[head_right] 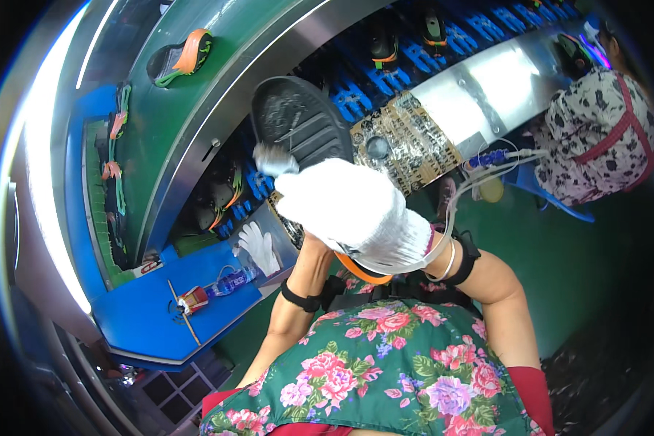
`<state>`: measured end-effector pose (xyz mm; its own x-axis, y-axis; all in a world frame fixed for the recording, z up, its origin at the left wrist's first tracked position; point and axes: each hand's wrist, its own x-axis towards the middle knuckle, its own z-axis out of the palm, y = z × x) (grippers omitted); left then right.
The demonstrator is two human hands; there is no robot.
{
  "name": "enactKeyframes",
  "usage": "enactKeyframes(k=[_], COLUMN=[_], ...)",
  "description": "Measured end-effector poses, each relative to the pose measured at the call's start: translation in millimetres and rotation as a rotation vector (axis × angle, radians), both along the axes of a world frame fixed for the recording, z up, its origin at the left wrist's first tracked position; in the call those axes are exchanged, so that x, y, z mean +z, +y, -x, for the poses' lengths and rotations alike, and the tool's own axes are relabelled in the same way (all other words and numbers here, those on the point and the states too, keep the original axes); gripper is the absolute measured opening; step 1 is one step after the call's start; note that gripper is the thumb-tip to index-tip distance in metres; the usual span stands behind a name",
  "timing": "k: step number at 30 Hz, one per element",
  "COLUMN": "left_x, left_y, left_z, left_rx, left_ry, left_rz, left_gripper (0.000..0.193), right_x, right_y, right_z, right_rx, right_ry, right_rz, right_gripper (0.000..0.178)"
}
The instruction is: Applying adhesive to the underside of shoe soles using a brush on a production line.
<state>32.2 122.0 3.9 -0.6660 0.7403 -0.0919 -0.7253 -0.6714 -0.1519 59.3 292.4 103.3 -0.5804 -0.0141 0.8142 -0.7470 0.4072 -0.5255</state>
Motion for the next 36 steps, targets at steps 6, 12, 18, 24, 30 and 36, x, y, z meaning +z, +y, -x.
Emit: enactKeyframes(k=[6,12,18,24,30,36], left_x=[-1,7,2,-11,-13,2], left_y=[-6,-6,-9,-14,-14,-15], left_z=[12,21,27,36,44,36], left_rx=[0.025,0.01,-0.001,0.117,-0.052,0.075], left_ry=[0.213,0.321,0.411,0.492,0.747,0.562], left_rz=[0.13,0.182,0.202,0.168,0.182,0.389], left_gripper=[0.104,0.097,0.089,0.083,0.095,0.115], right_x=[3,1,-8,-4,-6,-8], right_y=[-3,-7,-6,-1,3,0], right_z=[-5,1,1,8,3,-1], right_rx=[-0.064,0.178,0.158,0.074,0.284,0.138], right_ry=[-0.139,-0.111,-0.207,-0.172,-0.14,-0.194], right_rz=[0.153,0.171,-0.095,0.148,0.082,-0.046], right_gripper=[0.03,0.027,0.028,0.032,0.03,0.03])
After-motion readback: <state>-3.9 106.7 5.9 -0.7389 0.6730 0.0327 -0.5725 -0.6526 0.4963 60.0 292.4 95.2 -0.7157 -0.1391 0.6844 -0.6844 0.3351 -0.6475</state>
